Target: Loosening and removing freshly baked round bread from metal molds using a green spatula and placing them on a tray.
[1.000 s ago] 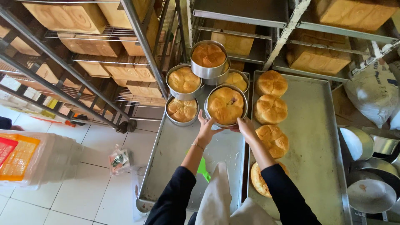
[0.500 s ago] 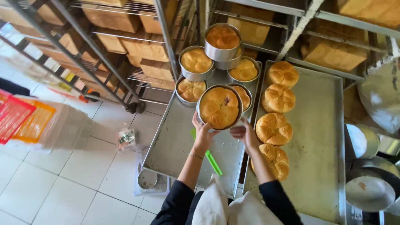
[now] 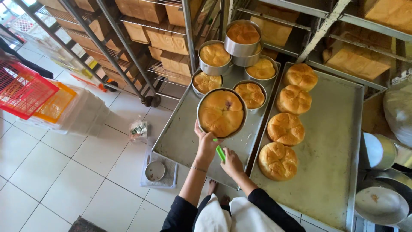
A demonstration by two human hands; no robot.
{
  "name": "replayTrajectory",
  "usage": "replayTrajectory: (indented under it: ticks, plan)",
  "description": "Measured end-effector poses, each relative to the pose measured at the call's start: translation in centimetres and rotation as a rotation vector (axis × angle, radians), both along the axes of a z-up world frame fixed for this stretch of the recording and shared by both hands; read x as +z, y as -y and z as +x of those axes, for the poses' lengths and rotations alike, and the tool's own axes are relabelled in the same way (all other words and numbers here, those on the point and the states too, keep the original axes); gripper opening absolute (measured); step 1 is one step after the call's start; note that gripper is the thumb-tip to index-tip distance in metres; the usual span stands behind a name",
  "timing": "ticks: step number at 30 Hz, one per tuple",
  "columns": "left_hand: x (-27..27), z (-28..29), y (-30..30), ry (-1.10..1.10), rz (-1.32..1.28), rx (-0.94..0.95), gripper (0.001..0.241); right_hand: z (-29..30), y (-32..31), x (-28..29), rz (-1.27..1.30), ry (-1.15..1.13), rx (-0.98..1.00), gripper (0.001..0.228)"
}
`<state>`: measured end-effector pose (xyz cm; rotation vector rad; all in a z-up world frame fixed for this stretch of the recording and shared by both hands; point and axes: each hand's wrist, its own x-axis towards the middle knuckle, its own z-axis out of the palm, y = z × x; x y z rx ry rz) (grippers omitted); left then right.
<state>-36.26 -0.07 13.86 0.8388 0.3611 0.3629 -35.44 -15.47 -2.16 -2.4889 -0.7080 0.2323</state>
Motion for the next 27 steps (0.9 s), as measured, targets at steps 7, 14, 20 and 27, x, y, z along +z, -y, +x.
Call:
replayTrajectory:
  ticks: [7,14,20,27]
  plan:
    - [-0.3,-3.8,-1.5,-0.052,-0.113,0.033,0.097,0.5,2.5,0.1,0.000,-0.200,-0.035,0.043]
    - [2.0,-4.4,-3.0,0.067,-0.260,-0.081,0.091,0.6,7.5,-3.8,0.376,-0.849,-0.273,0.028]
    - [1.0,-3.3,-3.5,0.077,-0.267,-0.126,0.097,1.3,9.2,5.2,0.519,-0.877,-0.244,0.031]
    - [0.7,-2.3,-4.2,0.033,-0.230,-0.135,0.101,-2.1,8.2,17.6,0.488,-0.174,-0.418,0.043]
